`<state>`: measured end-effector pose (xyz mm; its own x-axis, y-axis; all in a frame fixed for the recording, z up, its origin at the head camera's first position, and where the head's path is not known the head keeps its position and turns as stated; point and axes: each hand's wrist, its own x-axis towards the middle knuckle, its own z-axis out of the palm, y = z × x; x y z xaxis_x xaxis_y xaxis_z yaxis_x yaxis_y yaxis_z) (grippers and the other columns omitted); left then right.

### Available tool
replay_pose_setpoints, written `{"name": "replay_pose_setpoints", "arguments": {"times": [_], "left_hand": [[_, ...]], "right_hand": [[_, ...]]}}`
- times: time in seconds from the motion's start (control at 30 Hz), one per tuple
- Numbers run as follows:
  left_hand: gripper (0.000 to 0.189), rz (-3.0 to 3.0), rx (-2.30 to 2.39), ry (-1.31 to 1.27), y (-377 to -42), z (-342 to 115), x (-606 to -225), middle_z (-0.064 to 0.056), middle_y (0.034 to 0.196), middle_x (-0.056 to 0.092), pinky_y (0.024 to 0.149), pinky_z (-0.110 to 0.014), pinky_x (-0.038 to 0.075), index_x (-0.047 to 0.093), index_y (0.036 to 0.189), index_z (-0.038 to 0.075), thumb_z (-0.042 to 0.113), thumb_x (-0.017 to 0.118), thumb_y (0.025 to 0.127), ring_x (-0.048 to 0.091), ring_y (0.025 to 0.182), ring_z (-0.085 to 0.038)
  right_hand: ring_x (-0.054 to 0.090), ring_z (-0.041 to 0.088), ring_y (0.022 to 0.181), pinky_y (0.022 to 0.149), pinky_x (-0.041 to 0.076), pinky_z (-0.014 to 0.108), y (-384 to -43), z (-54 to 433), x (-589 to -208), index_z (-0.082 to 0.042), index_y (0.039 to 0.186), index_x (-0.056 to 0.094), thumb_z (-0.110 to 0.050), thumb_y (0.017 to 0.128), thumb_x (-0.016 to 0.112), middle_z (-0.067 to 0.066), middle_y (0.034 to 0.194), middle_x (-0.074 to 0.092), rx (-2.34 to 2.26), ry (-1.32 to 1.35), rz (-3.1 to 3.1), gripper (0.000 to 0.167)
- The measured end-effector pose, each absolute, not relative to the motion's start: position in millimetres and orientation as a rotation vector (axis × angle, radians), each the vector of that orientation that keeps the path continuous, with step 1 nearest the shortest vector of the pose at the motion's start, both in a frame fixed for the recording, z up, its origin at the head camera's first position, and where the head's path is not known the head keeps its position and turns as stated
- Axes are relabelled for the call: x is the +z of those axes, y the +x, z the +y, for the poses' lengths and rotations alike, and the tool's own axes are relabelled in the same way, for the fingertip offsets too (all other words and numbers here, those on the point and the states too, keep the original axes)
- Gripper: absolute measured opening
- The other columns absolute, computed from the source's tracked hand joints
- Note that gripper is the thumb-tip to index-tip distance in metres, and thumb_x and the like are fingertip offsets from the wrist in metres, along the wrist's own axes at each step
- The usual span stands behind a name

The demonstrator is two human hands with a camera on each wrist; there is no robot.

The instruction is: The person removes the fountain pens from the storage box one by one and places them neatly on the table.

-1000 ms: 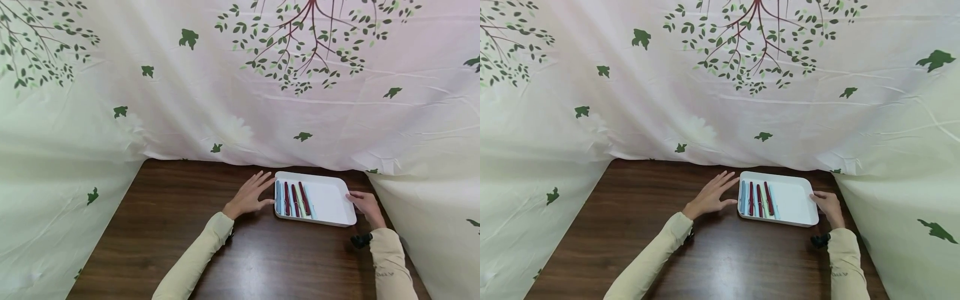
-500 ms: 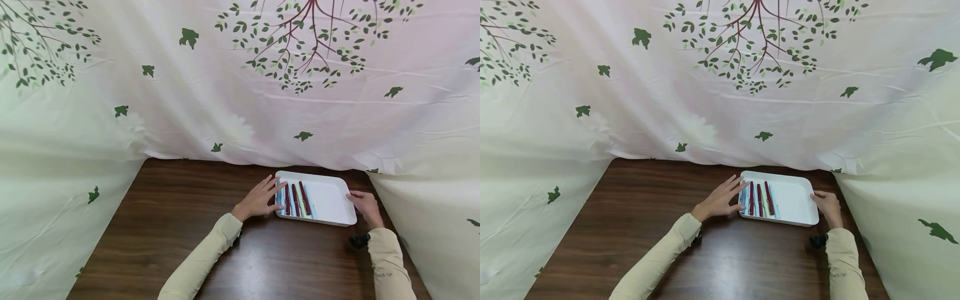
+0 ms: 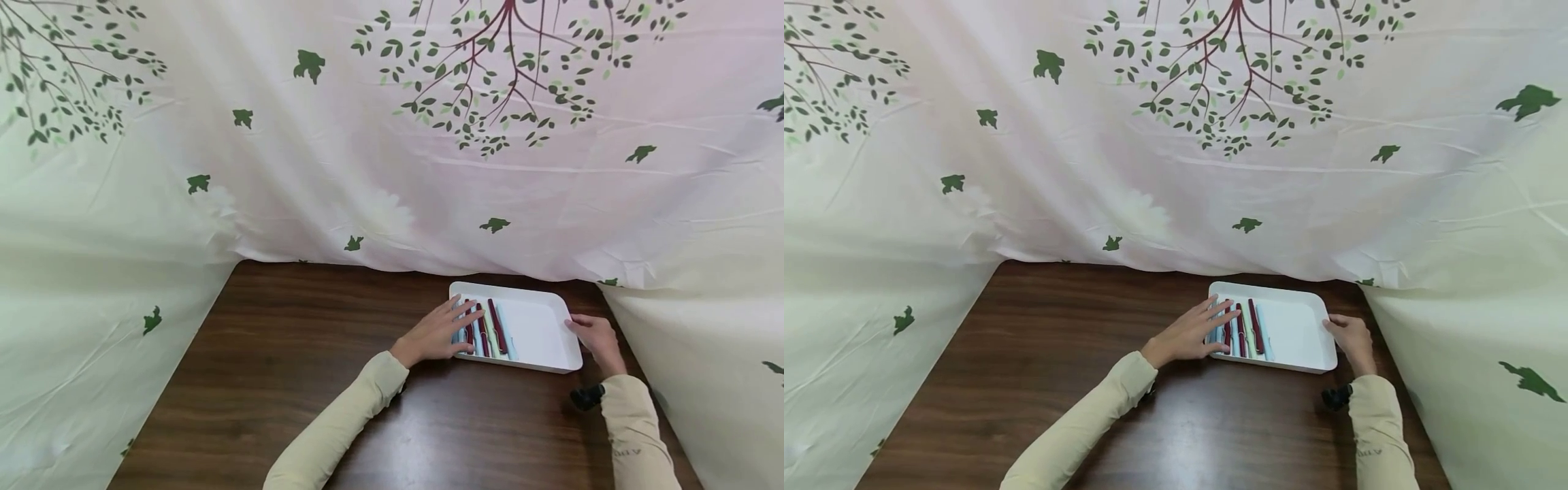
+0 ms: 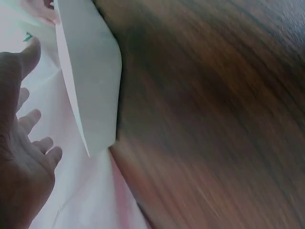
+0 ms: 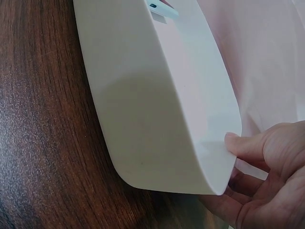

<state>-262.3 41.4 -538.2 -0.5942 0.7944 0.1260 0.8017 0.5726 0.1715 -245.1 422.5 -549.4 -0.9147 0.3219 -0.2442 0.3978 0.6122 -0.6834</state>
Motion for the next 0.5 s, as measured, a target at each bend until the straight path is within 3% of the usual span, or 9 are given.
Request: {"name": "replay_pose_setpoints", "arguments": {"times": [0.2,0.5], "left_hand": [[0.075,-2.745,-0.324,-1.433,-256,48,-545,-0.006,0.171,0.032,0.128,-0.036,0.028,0.030,0.166,0.017,0.040,0.065,0.104,0.025,0.159,-0.034],[0.070,-2.653,-0.199,-1.448,-260,56,-552,-0.008,0.168,0.038,0.128,-0.035,0.028,0.038,0.163,0.014,0.037,0.067,0.104,0.030,0.158,-0.030]], "right_hand": [[0.064,0.044,0.109,0.077,0.062,0.047,-242,421,-548,0.014,0.144,0.052,-0.025,0.107,0.057,0.040,0.146,0.048,-1.140,0.589,2.759,0.054],[0.061,0.048,0.117,0.081,0.062,0.049,-242,420,-544,0.014,0.145,0.050,-0.026,0.108,0.055,0.041,0.148,0.046,-1.165,0.583,2.736,0.055]]}}
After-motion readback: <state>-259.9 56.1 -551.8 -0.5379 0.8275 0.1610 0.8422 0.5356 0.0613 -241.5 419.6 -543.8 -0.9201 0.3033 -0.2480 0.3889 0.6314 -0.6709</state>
